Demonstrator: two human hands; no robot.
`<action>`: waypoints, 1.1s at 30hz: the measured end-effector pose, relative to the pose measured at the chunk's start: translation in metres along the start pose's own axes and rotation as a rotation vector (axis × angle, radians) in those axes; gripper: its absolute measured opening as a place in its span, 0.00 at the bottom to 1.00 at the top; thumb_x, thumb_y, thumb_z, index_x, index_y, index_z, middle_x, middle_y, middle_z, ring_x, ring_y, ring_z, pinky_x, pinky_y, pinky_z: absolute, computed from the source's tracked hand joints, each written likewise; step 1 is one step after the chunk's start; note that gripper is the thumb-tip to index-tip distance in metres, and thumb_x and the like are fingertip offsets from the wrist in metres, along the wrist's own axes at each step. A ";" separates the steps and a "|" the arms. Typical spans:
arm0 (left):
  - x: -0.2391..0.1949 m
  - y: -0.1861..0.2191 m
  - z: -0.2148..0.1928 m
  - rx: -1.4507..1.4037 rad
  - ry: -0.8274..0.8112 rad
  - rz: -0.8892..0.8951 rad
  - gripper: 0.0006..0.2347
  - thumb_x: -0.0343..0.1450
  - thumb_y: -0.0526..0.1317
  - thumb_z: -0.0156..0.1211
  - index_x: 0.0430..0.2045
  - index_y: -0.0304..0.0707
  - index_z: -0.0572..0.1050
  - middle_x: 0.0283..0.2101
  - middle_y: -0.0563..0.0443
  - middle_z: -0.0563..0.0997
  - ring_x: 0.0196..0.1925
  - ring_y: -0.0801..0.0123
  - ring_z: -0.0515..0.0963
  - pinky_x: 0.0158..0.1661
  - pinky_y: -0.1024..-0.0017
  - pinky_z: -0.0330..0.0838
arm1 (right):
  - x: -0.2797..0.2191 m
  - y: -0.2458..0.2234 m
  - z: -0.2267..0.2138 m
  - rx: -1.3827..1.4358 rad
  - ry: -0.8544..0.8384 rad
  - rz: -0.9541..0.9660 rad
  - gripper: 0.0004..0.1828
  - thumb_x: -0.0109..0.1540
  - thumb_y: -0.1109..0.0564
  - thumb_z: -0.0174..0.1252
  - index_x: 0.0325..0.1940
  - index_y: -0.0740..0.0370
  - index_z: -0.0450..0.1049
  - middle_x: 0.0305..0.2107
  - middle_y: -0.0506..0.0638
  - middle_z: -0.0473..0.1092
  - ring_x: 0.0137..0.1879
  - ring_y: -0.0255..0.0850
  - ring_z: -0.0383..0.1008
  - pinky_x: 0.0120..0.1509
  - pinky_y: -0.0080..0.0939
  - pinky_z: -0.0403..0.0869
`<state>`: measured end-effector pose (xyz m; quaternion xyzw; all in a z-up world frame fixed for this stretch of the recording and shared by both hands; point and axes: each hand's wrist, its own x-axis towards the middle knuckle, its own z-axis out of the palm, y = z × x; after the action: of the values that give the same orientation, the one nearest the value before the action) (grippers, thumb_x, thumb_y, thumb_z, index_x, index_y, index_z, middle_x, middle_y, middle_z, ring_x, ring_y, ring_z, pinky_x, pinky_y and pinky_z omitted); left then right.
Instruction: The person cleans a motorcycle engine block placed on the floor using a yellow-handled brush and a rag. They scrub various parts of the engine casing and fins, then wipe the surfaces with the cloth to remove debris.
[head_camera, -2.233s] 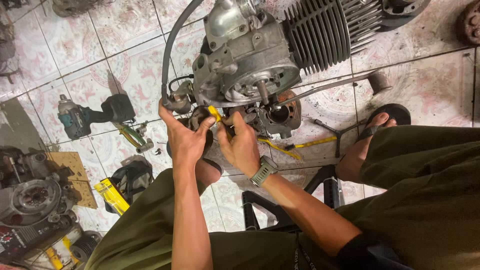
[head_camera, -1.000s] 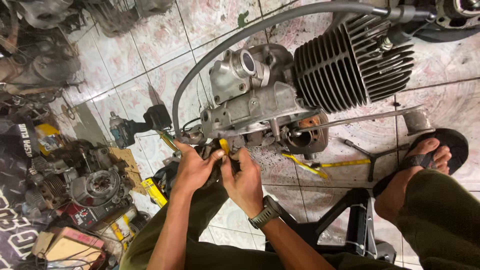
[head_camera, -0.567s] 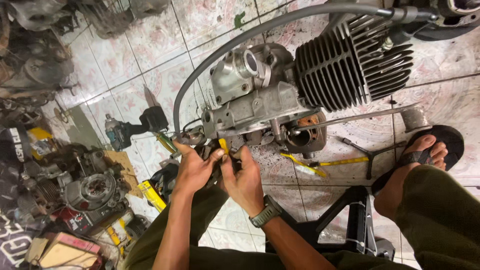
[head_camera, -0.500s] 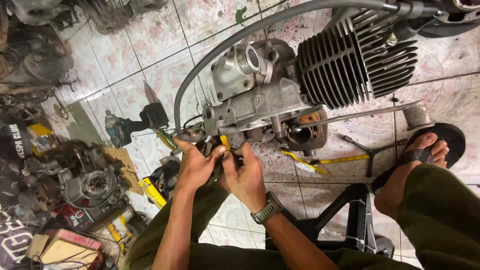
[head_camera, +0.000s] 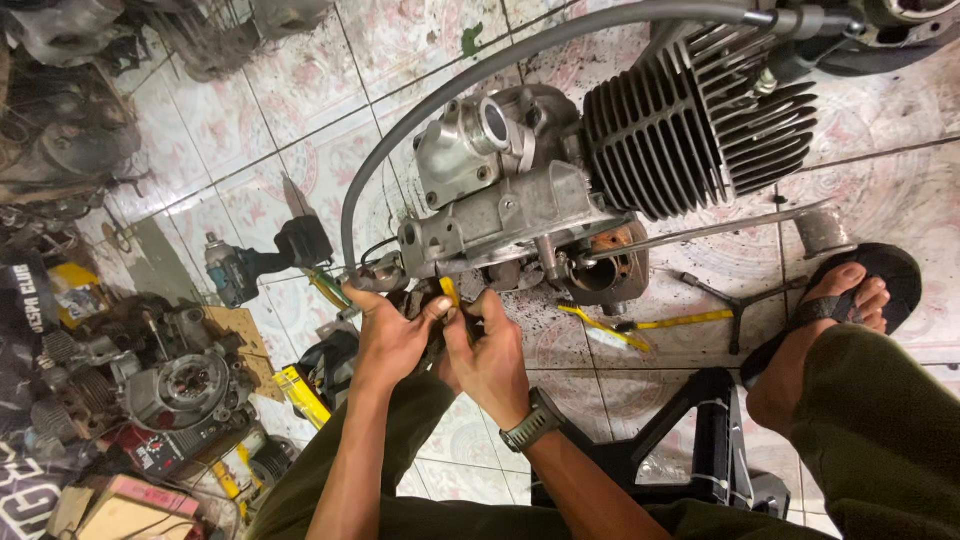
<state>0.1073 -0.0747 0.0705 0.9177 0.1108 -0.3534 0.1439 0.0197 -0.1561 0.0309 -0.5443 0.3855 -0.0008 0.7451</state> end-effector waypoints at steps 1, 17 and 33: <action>0.001 0.001 0.002 0.032 -0.001 -0.033 0.43 0.65 0.50 0.61 0.54 0.17 0.33 0.33 0.19 0.75 0.39 0.29 0.76 0.39 0.45 0.70 | 0.002 0.001 -0.001 0.014 -0.021 -0.002 0.07 0.58 0.58 0.53 0.28 0.62 0.66 0.15 0.61 0.70 0.20 0.46 0.70 0.26 0.41 0.68; -0.009 0.005 0.000 0.031 0.057 -0.077 0.45 0.63 0.50 0.63 0.54 0.16 0.33 0.32 0.20 0.76 0.39 0.31 0.77 0.38 0.45 0.70 | -0.001 -0.002 -0.004 -0.059 -0.034 0.004 0.07 0.56 0.58 0.54 0.26 0.63 0.66 0.17 0.63 0.71 0.25 0.57 0.74 0.27 0.46 0.70; -0.024 0.028 -0.002 0.016 0.072 -0.108 0.46 0.63 0.52 0.65 0.54 0.11 0.35 0.29 0.20 0.75 0.38 0.35 0.77 0.41 0.51 0.70 | 0.002 0.003 -0.006 -0.083 -0.053 0.006 0.08 0.57 0.57 0.53 0.27 0.63 0.65 0.16 0.63 0.69 0.22 0.54 0.72 0.26 0.45 0.67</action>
<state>0.0998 -0.1025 0.0928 0.9237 0.1623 -0.3281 0.1132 0.0165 -0.1601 0.0267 -0.5733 0.3671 0.0319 0.7319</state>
